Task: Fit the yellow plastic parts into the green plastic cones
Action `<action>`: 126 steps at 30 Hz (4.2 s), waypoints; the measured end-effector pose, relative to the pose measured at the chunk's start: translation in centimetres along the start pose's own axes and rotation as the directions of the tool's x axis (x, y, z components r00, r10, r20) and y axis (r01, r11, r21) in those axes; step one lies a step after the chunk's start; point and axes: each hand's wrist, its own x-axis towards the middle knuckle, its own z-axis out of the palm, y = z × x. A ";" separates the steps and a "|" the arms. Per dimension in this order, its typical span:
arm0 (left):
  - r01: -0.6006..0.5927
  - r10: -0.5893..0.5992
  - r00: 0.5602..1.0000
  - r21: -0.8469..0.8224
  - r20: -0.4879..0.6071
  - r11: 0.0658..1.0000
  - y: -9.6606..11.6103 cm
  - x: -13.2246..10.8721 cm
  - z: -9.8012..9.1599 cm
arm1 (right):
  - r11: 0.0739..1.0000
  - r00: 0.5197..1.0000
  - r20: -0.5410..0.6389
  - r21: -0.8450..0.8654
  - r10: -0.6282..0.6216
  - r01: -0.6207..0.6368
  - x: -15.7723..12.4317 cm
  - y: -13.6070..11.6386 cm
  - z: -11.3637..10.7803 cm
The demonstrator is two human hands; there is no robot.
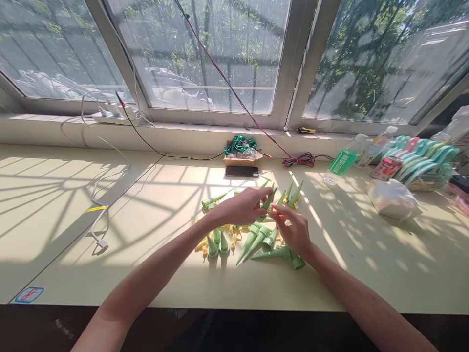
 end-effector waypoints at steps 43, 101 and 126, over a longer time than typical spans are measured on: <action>-0.061 0.063 0.998 0.066 -0.018 0.996 -0.3 0.1 0.1 | 0.995 0.991 0.117 0.064 0.069 -0.077 0.4 -0.8 0.3; -0.121 0.117 0.992 0.107 0.050 0.987 0.4 -0.4 1.3 | 0.996 0.990 0.133 0.077 0.044 -0.055 -0.3 -0.1 0.1; 0.008 -0.005 1.000 -0.119 0.024 0.993 -0.5 0.1 0.1 | 0.998 0.999 0.036 0.050 0.040 -0.042 0.4 -1.3 0.1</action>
